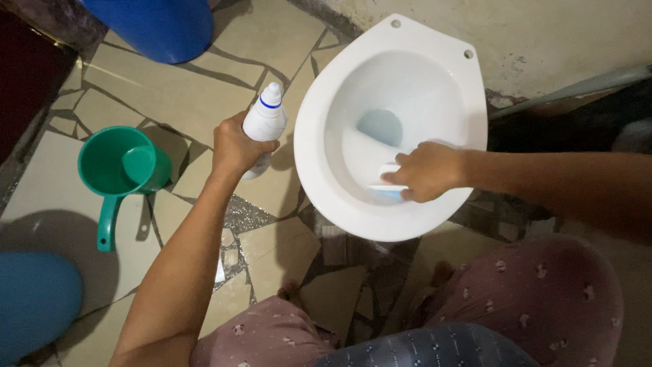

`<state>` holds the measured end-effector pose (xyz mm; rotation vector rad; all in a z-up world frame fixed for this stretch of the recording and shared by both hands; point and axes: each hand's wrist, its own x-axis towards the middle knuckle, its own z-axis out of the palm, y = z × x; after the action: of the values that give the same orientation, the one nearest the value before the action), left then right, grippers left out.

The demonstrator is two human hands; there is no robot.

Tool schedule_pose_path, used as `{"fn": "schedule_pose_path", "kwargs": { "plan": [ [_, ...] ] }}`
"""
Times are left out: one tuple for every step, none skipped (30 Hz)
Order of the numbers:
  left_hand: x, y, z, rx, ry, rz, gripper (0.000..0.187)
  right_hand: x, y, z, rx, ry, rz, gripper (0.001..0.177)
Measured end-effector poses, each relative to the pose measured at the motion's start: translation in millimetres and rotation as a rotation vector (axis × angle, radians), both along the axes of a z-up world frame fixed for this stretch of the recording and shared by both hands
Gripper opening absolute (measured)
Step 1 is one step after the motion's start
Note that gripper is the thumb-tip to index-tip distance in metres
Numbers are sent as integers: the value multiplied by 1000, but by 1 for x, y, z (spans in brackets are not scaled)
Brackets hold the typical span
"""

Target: The person cleans the exterior and base of a toilet by scrubbing the floor tiles and the toilet bowl exterior with a brush, applying liquid cleaner from a bottle, and wiping the surfaces with a sponge and a cloth.

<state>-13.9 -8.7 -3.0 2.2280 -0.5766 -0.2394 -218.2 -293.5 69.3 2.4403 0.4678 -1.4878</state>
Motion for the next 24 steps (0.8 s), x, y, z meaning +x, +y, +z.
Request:
{"fn": "schedule_pose_path", "kwargs": {
  "plan": [
    [-1, 1, 0, 6, 12, 13, 63, 4, 8, -1, 3, 1, 1, 59],
    [-1, 2, 1, 9, 13, 15, 63, 8, 18, -5, 193, -38, -190, 62],
    [0, 2, 1, 25, -4, 8, 62, 10, 24, -7, 380, -77, -385, 64],
    [0, 2, 1, 41, -20, 2, 62, 10, 29, -9, 381, -76, -387, 64],
    [0, 1, 2, 39, -21, -1, 62, 12, 36, -10, 385, -84, -502, 65],
    [-1, 0, 2, 36, -6, 3, 62, 11, 41, -11, 389, -92, -617, 65],
    [-1, -2, 2, 29, 8, 9, 62, 5, 37, -9, 385, -96, -617, 65],
    [-2, -5, 2, 25, 6, 8, 62, -5, 29, -6, 354, -108, -538, 63],
    [-2, -6, 2, -3, 5, -13, 59, -13, 20, -2, 326, -117, -458, 62],
    [-2, -6, 3, -32, 4, -34, 57, -17, 8, 2, 325, -119, -456, 62],
    [-3, -7, 2, -34, 2, -35, 57, -20, -6, 7, 230, -83, -389, 59],
    [-3, -8, 2, -21, 10, -28, 58, -20, -18, 10, 135, -47, -323, 57],
    [-4, -10, 2, -10, 19, -23, 59, -14, -29, 13, 44, -53, -257, 55],
    [-5, -11, 1, -14, 19, -24, 59, -4, -40, 16, -48, -59, -192, 52],
    [-5, -10, 1, 9, 29, -17, 59, 6, -51, 19, -142, -97, -89, 52],
    [-5, -9, 1, 32, 39, -9, 58, 16, -61, 22, -236, -134, 14, 52],
    [-6, -6, 1, 29, 37, -9, 58, 26, -70, 26, -238, -136, 14, 52],
    [-7, -3, 1, 33, 19, 6, 58, 35, -78, 30, -315, -217, 159, 48],
    [-6, 2, 2, 39, 1, 23, 58, 47, -85, 33, -389, -300, 306, 44],
    [-5, 5, 2, 39, -3, 26, 58, 57, -91, 35, -463, -384, 452, 41],
    [-6, 9, 3, 16, -13, 31, 59, 70, -94, 35, -461, -387, 456, 41],
    [-6, 11, 3, -6, -23, 36, 61, 85, -93, 32, -460, -544, 666, 51],
    [-5, 13, 3, -6, -23, 37, 61, 92, -94, 29, -455, -698, 872, 64],
    [-4, 14, 3, 10, -8, 49, 60, 93, -98, 28, -453, -698, 874, 64]
  ]
}}
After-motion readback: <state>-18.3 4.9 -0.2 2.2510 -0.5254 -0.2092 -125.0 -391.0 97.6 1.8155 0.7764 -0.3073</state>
